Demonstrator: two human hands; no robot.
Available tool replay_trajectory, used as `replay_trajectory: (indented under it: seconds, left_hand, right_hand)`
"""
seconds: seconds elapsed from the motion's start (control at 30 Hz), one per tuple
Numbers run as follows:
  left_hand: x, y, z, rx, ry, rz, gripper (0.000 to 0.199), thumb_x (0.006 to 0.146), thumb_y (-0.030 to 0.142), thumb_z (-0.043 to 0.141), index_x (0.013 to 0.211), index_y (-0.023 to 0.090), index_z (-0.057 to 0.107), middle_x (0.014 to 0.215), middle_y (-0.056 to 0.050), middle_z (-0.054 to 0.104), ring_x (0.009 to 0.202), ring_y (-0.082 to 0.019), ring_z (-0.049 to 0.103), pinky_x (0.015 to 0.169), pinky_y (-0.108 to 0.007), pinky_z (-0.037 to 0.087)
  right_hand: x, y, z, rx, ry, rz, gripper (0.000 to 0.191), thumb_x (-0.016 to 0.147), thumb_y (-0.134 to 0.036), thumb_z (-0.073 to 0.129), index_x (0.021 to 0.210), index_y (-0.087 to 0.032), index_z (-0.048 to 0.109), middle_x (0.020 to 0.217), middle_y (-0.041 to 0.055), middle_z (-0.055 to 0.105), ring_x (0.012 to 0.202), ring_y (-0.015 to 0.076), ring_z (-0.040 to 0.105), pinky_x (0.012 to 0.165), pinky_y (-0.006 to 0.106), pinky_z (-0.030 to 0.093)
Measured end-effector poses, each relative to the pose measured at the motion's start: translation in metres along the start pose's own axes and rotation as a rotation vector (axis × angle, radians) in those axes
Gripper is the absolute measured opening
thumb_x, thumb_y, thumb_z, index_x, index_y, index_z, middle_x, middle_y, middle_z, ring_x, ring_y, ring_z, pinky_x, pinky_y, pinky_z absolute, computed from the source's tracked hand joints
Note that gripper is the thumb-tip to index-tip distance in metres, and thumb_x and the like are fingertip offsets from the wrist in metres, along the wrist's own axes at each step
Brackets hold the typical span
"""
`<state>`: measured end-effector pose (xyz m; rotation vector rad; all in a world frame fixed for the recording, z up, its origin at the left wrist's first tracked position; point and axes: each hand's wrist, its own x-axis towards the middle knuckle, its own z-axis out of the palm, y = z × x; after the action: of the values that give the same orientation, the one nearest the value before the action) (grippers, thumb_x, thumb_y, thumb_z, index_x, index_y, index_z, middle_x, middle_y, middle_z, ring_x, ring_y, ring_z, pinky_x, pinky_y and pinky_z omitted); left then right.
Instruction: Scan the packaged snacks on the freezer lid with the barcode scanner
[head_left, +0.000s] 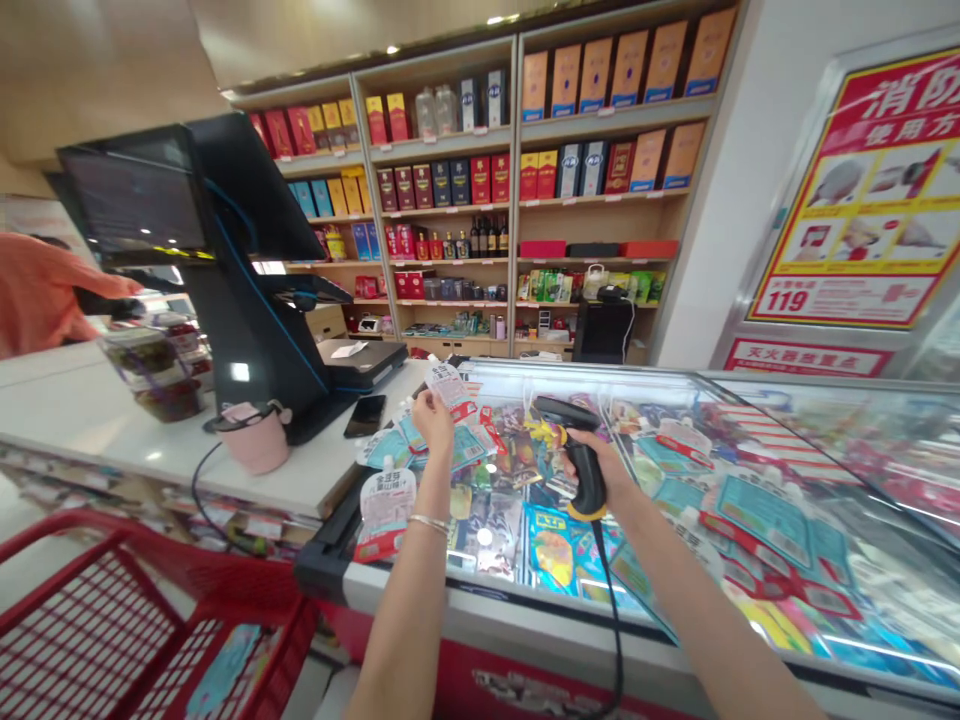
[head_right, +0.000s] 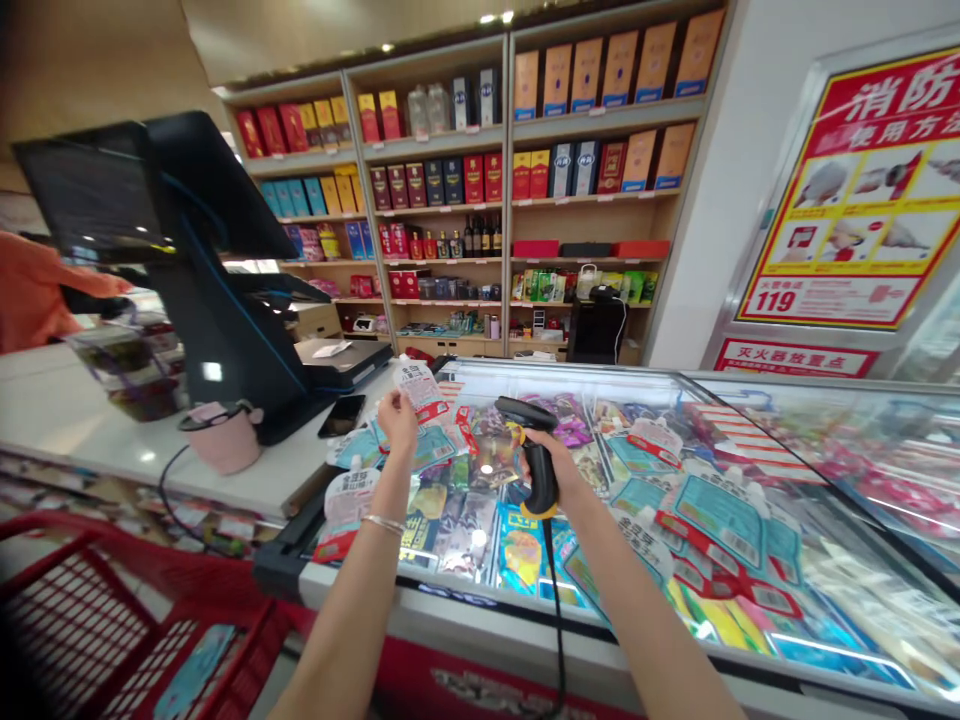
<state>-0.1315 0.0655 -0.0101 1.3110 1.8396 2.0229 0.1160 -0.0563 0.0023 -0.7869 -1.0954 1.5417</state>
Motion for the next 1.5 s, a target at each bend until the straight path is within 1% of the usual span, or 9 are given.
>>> replay_trajectory:
  seconds: [0.13, 0.23, 0.37, 0.5, 0.8, 1.0, 1.17, 1.3, 1.5]
  left_hand:
    - [0.017, -0.026, -0.019, 0.045, 0.069, -0.004, 0.027, 0.082, 0.022, 0.046, 0.103, 0.013, 0.06, 0.094, -0.011, 0.061, 0.079, -0.019, 0.059, 0.08, -0.034, 0.045]
    - [0.007, -0.035, -0.025, 0.227, 0.11, 0.118, 0.042, 0.081, 0.015, 0.046, 0.123, 0.012, 0.05, 0.117, -0.018, 0.052, 0.104, -0.024, 0.054, 0.092, -0.04, 0.041]
    - [-0.011, -0.034, -0.025, 0.536, -0.126, 0.262, 0.033, 0.084, 0.019, 0.046, 0.114, 0.018, 0.06, 0.131, -0.015, 0.049, 0.125, -0.031, 0.04, 0.105, -0.049, 0.029]
    - [-0.018, -0.032, -0.022, 0.7, -0.264, 0.24, 0.036, 0.089, 0.024, 0.037, 0.113, 0.019, 0.063, 0.134, -0.013, 0.051, 0.129, -0.031, 0.037, 0.107, -0.051, 0.025]
    - [-0.022, -0.035, -0.018, 0.812, -0.247, 0.299, 0.04, 0.089, 0.028, 0.037, 0.12, 0.017, 0.062, 0.137, -0.013, 0.049, 0.131, -0.031, 0.036, 0.109, -0.051, 0.023]
    - [-0.021, -0.038, -0.016, 0.847, -0.22, 0.372, 0.039, 0.087, 0.026, 0.041, 0.117, 0.014, 0.062, 0.135, -0.015, 0.05, 0.13, -0.032, 0.037, 0.11, -0.051, 0.019]
    - [-0.024, -0.022, -0.016, 0.837, -0.191, 0.429, 0.04, 0.086, 0.023, 0.042, 0.118, 0.011, 0.061, 0.137, -0.016, 0.047, 0.132, -0.033, 0.034, 0.11, -0.051, 0.019]
    - [-0.045, 0.018, 0.001, 0.707, -0.248, 0.492, 0.039, 0.085, 0.025, 0.043, 0.117, 0.013, 0.062, 0.137, -0.015, 0.048, 0.133, -0.032, 0.033, 0.11, -0.05, 0.022]
    - [-0.131, 0.096, 0.048, 0.424, -0.615, 0.57, 0.037, 0.086, 0.028, 0.045, 0.118, 0.017, 0.06, 0.131, -0.012, 0.054, 0.12, -0.026, 0.048, 0.101, -0.038, 0.036]
  right_hand:
    - [0.025, 0.034, 0.026, 0.147, -0.086, -0.004, 0.03, 0.07, -0.048, 0.059, 0.074, -0.019, 0.058, 0.042, -0.0034, 0.047, 0.033, 0.0084, 0.036, 0.033, 0.02, 0.03]
    - [0.033, 0.065, 0.034, 0.156, -0.113, 0.056, 0.033, 0.07, -0.052, 0.059, 0.075, -0.019, 0.057, 0.041, -0.0036, 0.046, 0.033, 0.0084, 0.035, 0.032, 0.019, 0.029]
    - [0.032, 0.093, 0.03, 0.136, -0.073, 0.104, 0.032, 0.073, -0.051, 0.058, 0.076, -0.019, 0.057, 0.044, -0.0031, 0.047, 0.033, 0.0089, 0.036, 0.033, 0.02, 0.032]
    - [0.033, 0.102, 0.024, 0.144, -0.002, 0.083, 0.026, 0.072, -0.045, 0.06, 0.073, -0.02, 0.056, 0.051, -0.0012, 0.052, 0.036, 0.0094, 0.039, 0.032, 0.021, 0.034]
    - [0.034, 0.102, 0.024, 0.199, 0.014, 0.106, 0.026, 0.069, -0.042, 0.066, 0.07, -0.018, 0.058, 0.045, -0.002, 0.052, 0.035, 0.0073, 0.041, 0.033, 0.017, 0.035]
    - [0.02, 0.064, 0.021, 0.134, 0.067, 0.05, 0.029, 0.075, -0.046, 0.062, 0.075, -0.018, 0.059, 0.044, -0.003, 0.051, 0.033, 0.0078, 0.042, 0.033, 0.018, 0.034]
    - [-0.032, 0.011, -0.015, 0.045, 0.111, -0.031, 0.03, 0.079, -0.047, 0.058, 0.076, -0.017, 0.058, 0.041, -0.0028, 0.049, 0.033, 0.0088, 0.042, 0.032, 0.019, 0.032]
    - [-0.084, -0.021, -0.056, 0.016, 0.232, -0.131, 0.025, 0.077, -0.042, 0.061, 0.079, -0.017, 0.06, 0.046, -0.0023, 0.053, 0.034, 0.0083, 0.041, 0.033, 0.019, 0.033]
    - [-0.151, -0.049, -0.115, 0.066, 0.396, -0.17, 0.025, 0.079, -0.043, 0.057, 0.079, -0.018, 0.059, 0.043, -0.0033, 0.047, 0.034, 0.0097, 0.04, 0.032, 0.02, 0.032]
